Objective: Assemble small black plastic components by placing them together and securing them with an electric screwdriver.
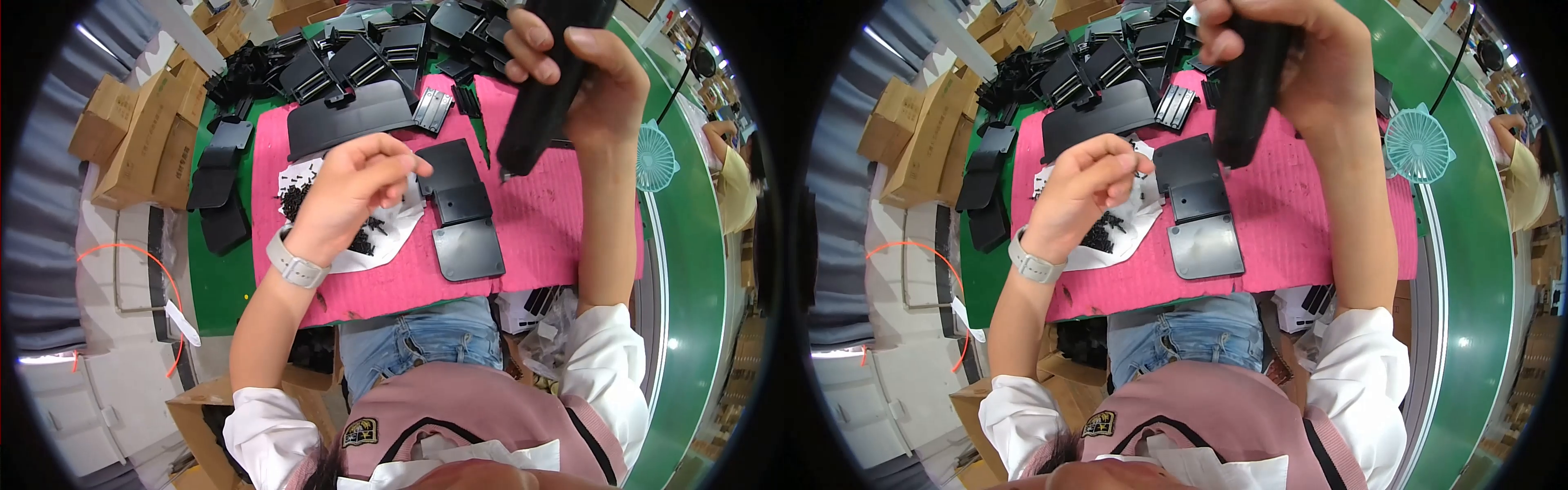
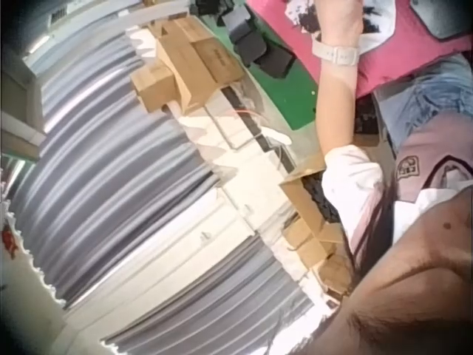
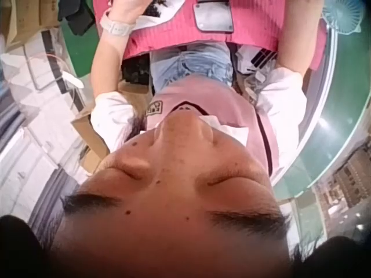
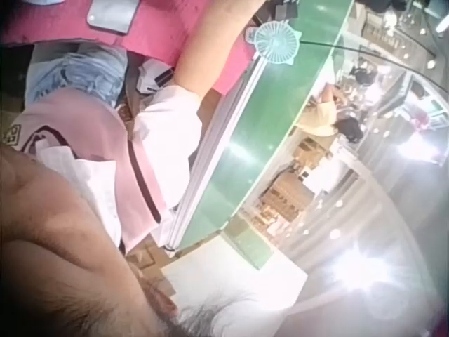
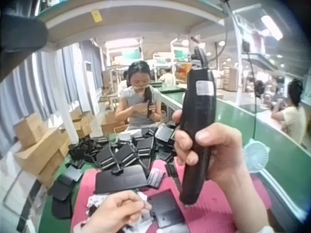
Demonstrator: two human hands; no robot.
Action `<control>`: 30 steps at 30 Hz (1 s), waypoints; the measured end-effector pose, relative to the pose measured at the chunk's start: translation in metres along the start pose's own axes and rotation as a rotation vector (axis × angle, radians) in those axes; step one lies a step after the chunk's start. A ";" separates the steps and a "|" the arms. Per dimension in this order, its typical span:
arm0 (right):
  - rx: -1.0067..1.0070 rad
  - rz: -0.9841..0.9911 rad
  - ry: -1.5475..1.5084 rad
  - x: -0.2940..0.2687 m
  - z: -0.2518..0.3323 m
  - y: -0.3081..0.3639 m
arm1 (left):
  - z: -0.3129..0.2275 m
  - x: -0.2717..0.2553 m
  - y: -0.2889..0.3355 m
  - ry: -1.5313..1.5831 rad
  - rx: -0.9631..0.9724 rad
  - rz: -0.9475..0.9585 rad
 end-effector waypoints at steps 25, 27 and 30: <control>-0.325 -0.055 -0.319 0.028 -0.025 0.026 | 0.027 0.012 0.006 0.189 0.087 0.077; -0.297 -0.077 -0.336 0.026 -0.024 0.026 | 0.023 0.014 0.005 0.159 0.104 0.102; -0.279 -0.042 -0.345 0.026 -0.021 0.025 | 0.020 0.019 0.005 0.007 0.005 0.101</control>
Point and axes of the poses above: each hand's wrist, its own y-axis away from the middle knuckle, its own x-axis out of the palm, z = x × y, the point moved 3 cm from there along -y, towards the middle knuckle, and after that the axes turned 8 degrees about z, right-handed, at the moved point
